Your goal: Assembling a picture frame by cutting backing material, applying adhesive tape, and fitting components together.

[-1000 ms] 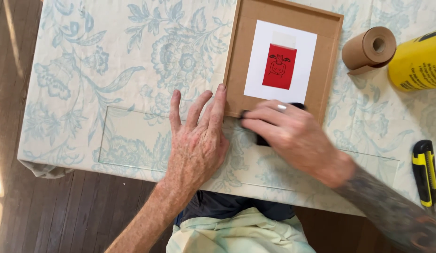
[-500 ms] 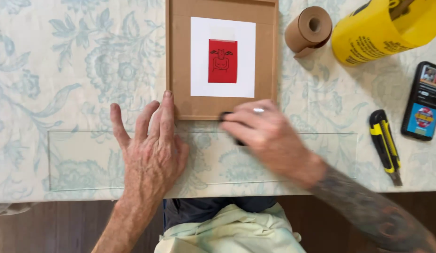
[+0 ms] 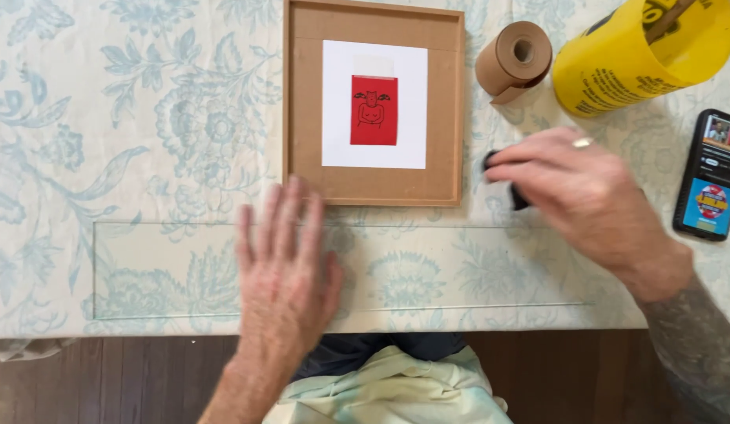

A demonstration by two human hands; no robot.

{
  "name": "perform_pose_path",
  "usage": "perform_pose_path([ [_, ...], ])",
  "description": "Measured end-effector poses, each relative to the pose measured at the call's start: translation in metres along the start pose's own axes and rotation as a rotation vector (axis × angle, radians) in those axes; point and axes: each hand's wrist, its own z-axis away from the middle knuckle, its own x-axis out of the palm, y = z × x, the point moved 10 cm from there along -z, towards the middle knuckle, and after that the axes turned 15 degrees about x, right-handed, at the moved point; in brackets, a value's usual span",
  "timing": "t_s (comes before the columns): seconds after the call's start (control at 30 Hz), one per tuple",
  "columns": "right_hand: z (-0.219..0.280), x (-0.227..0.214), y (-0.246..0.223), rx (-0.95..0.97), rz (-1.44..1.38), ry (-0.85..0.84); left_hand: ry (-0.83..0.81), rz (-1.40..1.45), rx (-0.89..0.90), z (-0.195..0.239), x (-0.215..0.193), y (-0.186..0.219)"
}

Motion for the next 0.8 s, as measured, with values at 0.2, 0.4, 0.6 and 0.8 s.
perform_pose_path([
  [0.2, -0.007, 0.047, -0.029, -0.4, 0.299, -0.152, 0.104, 0.098, 0.208, -0.04, -0.006, 0.076],
  [0.4, -0.02, 0.041, -0.024, -0.363, 0.008, -0.277, 0.14, -0.003, 0.197, -0.048, -0.008, 0.082],
  [0.6, -0.022, 0.045, -0.027, -0.359, -0.007, -0.269, 0.136, -0.041, 0.201, -0.049, -0.005, 0.083],
  [0.8, -0.024, 0.049, -0.017, -0.296, 0.039, -0.265, 0.148, -0.036, 0.225, -0.048, -0.005, 0.084],
])
